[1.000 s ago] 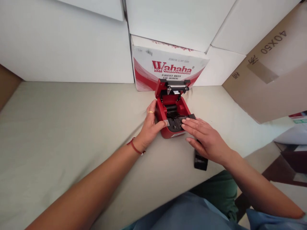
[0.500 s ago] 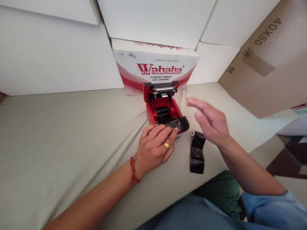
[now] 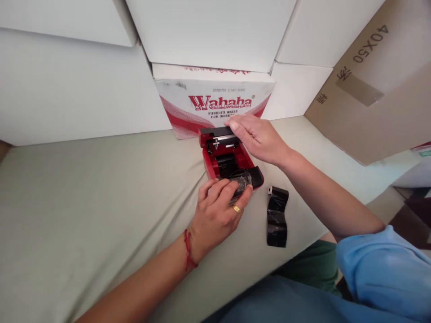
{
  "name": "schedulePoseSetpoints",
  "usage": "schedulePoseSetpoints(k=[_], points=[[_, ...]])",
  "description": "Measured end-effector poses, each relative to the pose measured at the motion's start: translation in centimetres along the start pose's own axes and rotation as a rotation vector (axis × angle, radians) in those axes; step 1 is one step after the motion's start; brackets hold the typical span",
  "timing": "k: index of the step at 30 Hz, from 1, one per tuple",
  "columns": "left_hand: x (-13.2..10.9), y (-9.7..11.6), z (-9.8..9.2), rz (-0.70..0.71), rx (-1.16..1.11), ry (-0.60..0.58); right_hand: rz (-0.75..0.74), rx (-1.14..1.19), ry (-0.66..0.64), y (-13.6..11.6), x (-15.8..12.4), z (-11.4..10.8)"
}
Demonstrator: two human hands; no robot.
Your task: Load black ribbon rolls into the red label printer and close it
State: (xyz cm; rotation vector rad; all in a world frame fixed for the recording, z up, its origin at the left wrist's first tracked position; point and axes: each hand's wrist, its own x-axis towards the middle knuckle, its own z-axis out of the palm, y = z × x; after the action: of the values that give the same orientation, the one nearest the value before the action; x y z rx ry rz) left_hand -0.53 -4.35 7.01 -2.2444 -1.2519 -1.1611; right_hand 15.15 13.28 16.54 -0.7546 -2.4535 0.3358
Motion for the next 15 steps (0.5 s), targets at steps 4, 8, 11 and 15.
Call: schedulePoseSetpoints(k=[4, 8, 11, 15], points=[[0.1, -0.1, 0.1, 0.002, 0.010, 0.017, -0.036, -0.037, -0.007, -1.6, -3.4, -0.5], [-0.3, -0.1, 0.2, 0.005, 0.008, 0.015, -0.030, -0.074, -0.072, -2.4, -7.0, -0.2], [-0.8, -0.1, 0.2, -0.014, -0.021, 0.037, -0.007, -0.081, -0.123, -2.9, -9.5, 0.7], [-1.0, -1.9, -0.2, -0.162, -0.154, 0.149, 0.016, -0.083, -0.101, -3.4, -11.2, 1.7]])
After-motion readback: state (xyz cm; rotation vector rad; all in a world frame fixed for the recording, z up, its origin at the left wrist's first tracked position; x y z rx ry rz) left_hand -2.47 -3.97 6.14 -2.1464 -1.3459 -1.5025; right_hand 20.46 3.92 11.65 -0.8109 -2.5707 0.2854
